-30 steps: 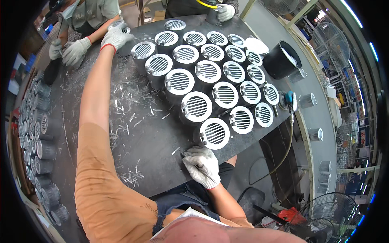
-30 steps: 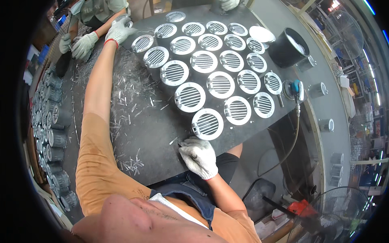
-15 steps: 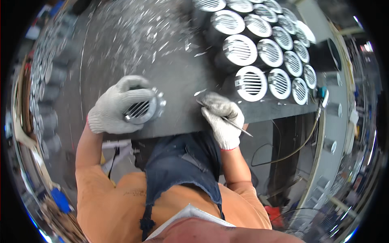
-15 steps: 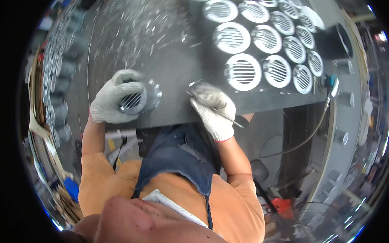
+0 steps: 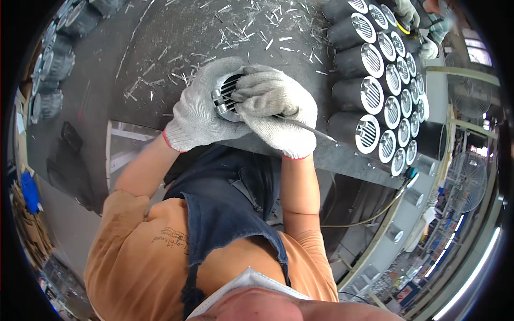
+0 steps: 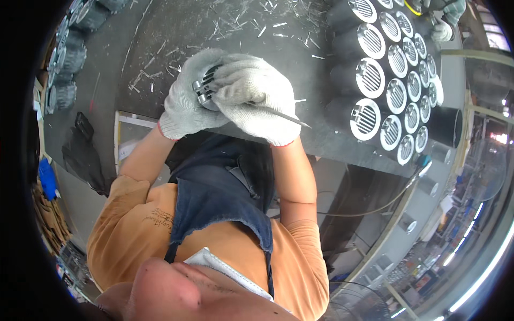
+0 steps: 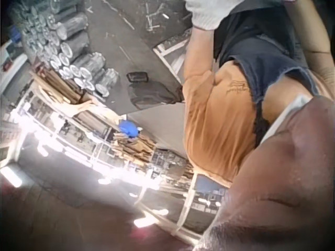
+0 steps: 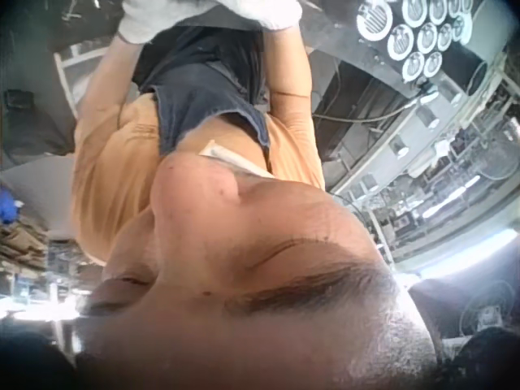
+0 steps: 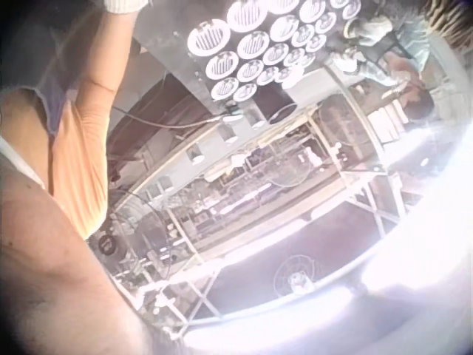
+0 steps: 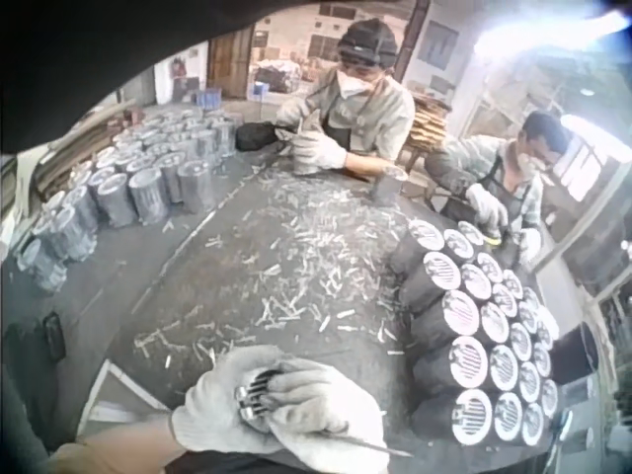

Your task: Manually scraping and cleaning burrs from circular metal vent covers using a small hand tool.

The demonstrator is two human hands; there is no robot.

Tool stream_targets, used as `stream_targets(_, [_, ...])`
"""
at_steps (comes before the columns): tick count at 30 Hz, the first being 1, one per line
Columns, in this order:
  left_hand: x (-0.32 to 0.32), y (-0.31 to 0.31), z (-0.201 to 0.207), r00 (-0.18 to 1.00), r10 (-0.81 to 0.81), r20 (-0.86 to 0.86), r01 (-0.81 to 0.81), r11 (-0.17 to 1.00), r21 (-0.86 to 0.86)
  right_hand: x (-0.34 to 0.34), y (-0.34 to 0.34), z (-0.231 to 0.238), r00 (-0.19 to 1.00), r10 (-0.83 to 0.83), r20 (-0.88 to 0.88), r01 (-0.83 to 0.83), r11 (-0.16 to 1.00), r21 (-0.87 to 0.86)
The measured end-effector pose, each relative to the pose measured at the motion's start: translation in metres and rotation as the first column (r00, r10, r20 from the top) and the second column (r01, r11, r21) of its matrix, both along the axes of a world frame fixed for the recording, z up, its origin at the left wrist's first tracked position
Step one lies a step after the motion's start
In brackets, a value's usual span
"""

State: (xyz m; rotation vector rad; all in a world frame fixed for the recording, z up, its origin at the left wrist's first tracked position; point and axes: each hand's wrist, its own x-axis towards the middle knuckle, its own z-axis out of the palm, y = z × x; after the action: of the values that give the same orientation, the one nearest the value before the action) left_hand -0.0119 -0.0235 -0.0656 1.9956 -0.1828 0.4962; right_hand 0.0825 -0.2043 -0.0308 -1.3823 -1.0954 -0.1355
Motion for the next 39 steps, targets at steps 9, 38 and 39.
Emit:
stream_targets(9, [0.004, 0.001, 0.009, 1.000, 0.009, 0.029, -0.009, 1.000, -0.005, 0.012, -0.003, -0.002, 0.995, 0.069, 0.075, -0.064, 0.996, -0.062])
stream_targets(38, [0.011, 0.015, 0.011, 0.994, -0.083, -0.077, 0.087, 0.995, 0.057, 0.023, -0.015, 0.024, 0.978, 0.206, -0.031, -0.206, 0.936, -0.284])
stream_targets(39, [0.011, 0.015, 0.012, 0.993, -0.090, -0.075, 0.095, 0.994, 0.058, 0.024, -0.014, 0.025, 0.980, 0.177, -0.095, -0.198, 0.922, -0.333])
